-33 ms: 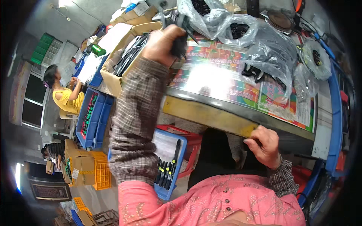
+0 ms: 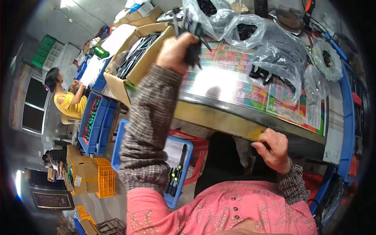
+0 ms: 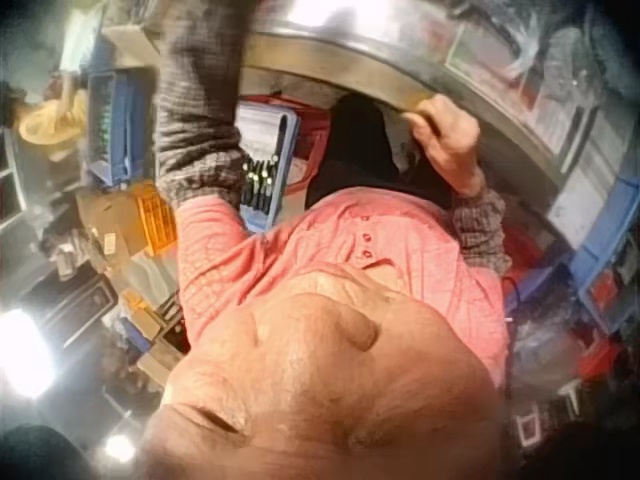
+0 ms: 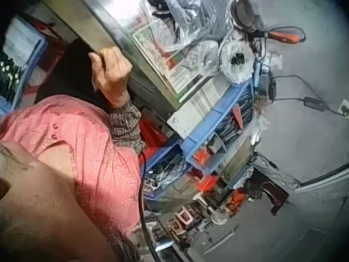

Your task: The person assembles small black plastic mechanical components by hand at an industrial workstation.

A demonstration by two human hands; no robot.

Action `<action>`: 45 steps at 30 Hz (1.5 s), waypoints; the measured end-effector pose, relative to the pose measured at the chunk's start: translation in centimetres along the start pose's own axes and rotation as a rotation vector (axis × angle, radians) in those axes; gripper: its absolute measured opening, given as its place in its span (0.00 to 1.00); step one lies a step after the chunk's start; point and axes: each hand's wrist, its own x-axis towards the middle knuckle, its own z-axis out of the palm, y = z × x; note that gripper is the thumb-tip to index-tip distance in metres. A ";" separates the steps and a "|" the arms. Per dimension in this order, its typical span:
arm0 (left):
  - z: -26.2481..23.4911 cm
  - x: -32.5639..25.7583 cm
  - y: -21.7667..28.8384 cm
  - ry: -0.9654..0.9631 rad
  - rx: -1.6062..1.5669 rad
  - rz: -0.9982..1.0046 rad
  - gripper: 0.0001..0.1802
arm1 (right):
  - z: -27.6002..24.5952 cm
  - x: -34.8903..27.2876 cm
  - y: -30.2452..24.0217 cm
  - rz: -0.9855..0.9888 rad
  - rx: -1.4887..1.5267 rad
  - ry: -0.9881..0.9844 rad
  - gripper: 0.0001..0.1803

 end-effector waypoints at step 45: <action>6.0 0.0 -12.3 0.298 0.026 0.014 0.17 | 7.3 24.3 9.9 0.634 0.024 -0.363 0.31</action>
